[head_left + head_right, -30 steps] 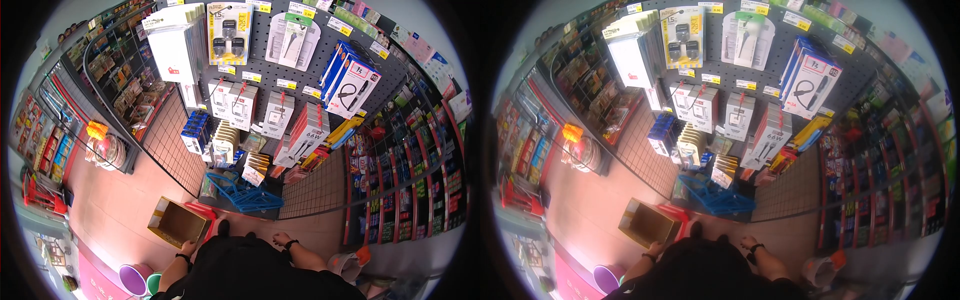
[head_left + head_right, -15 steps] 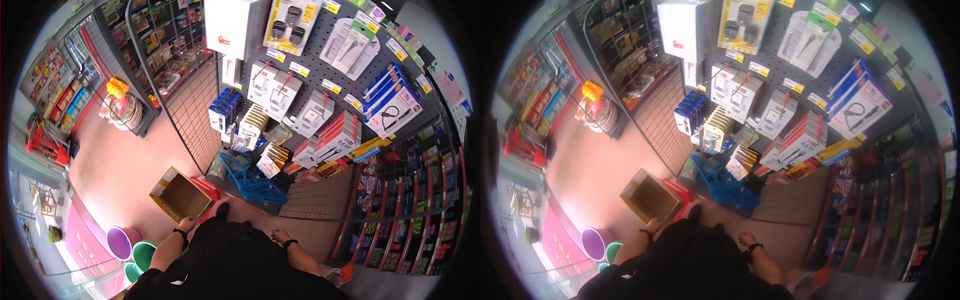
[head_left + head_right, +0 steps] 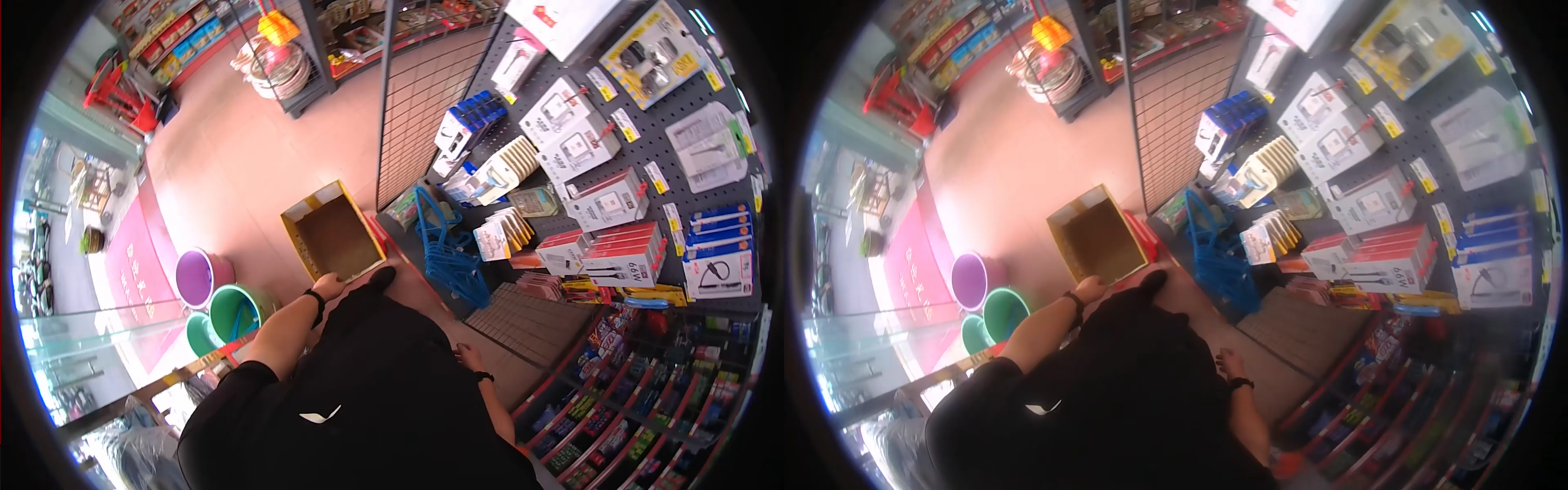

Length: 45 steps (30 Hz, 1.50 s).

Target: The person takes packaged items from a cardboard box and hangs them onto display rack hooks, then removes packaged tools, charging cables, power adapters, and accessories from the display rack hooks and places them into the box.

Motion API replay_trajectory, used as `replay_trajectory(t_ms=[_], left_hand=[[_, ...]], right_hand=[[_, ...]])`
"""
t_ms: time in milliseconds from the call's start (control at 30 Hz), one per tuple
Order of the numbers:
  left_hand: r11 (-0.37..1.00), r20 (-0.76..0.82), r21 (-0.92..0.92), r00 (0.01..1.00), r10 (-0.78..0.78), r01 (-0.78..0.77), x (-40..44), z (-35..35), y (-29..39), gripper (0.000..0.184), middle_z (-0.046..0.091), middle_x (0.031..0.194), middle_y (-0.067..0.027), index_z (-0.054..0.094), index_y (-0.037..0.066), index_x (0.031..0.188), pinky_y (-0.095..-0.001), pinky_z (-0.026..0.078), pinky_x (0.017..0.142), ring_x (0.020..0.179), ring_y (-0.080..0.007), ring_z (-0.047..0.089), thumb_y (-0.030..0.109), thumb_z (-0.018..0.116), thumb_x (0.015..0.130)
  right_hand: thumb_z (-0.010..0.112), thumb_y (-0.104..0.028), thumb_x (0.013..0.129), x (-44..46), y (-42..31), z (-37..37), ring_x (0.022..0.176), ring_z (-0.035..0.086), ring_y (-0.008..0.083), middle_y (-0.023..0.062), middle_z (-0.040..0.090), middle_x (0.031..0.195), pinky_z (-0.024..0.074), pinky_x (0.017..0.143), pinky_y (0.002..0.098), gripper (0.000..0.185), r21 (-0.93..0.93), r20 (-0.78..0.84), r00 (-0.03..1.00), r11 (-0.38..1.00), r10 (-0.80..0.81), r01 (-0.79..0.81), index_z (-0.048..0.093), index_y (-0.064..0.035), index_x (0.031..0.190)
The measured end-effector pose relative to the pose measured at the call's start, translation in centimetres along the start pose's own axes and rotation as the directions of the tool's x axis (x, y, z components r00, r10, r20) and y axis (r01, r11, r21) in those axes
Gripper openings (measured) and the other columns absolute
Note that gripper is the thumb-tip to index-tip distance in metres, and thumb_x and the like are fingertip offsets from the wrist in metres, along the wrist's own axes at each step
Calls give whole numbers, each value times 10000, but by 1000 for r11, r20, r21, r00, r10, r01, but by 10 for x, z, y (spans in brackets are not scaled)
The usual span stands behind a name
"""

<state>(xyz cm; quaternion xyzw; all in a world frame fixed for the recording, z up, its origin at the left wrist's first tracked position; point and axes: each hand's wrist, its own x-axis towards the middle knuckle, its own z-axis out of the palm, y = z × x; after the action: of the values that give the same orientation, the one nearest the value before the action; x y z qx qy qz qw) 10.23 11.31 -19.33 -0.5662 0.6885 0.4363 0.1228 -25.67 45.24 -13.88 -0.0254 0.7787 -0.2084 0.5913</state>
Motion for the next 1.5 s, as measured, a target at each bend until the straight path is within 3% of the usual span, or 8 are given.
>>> replay_trajectory(t_ms=[133,433,633,933,1000,1067,1167,1500], left_hand=[[1000,-8,-24,1000,-5,5,-8,-2,6,365,671,1020,-235,690,20,1020,-443,495,883,996,-392,637,283,592,787],[908,-56,414,995,86,-55,-43,-14,24,366,589,1156,-142,625,195,1205,-433,499,899,1089,-334,600,153,551,850],[814,-172,580,971,169,-39,-58,-35,9,300,594,1094,-83,685,263,1104,-380,494,905,1097,-266,572,122,528,890],[659,-253,747,954,160,88,-36,-73,-27,219,601,1032,-108,712,108,986,-413,448,931,1064,-284,560,200,582,836],[862,-244,493,932,268,-118,-30,-60,2,243,625,1049,-151,707,100,976,-446,459,927,1064,-315,581,245,577,831],[965,-214,240,963,162,-109,-21,-41,25,261,645,1081,-193,689,92,980,-464,477,918,1061,-348,610,273,542,864],[962,-14,264,998,68,-62,-27,-37,62,259,660,1098,-191,654,95,1022,-471,495,907,1066,-355,627,280,522,898],[909,-129,415,987,97,-35,-23,-26,14,202,668,1049,-169,615,96,1034,-458,522,856,1006,-352,651,131,484,885]], right_hand=[[533,-330,938,13,6,-2,926,639,225,140,645,1131,500,761,351,447,20,-16,1000,1000,8,-7,538,-16,1257],[530,-346,942,7,6,-4,951,633,236,146,643,1135,495,800,361,474,75,-19,999,997,-27,28,534,0,1267],[499,-279,983,-7,-6,-1,1059,613,276,170,608,1210,501,875,377,438,60,-22,999,998,33,-31,511,-3,1323],[529,-301,941,2,10,-5,959,642,225,135,647,1118,490,778,349,411,48,-35,999,998,31,-29,554,-17,1238],[539,-308,934,2,8,-4,935,646,219,130,651,1108,491,750,342,412,34,-49,999,999,0,2,559,-24,1233],[545,-312,931,6,11,-2,924,647,217,129,654,1099,491,742,340,414,44,-50,999,999,7,-5,561,-27,1232],[553,-316,925,7,12,0,902,650,214,129,660,1082,491,727,336,415,58,-56,998,998,5,-1,565,-32,1228],[550,-308,930,2,13,-2,882,648,214,129,666,1057,497,698,329,402,59,-53,999,998,6,-3,577,-29,1217]])
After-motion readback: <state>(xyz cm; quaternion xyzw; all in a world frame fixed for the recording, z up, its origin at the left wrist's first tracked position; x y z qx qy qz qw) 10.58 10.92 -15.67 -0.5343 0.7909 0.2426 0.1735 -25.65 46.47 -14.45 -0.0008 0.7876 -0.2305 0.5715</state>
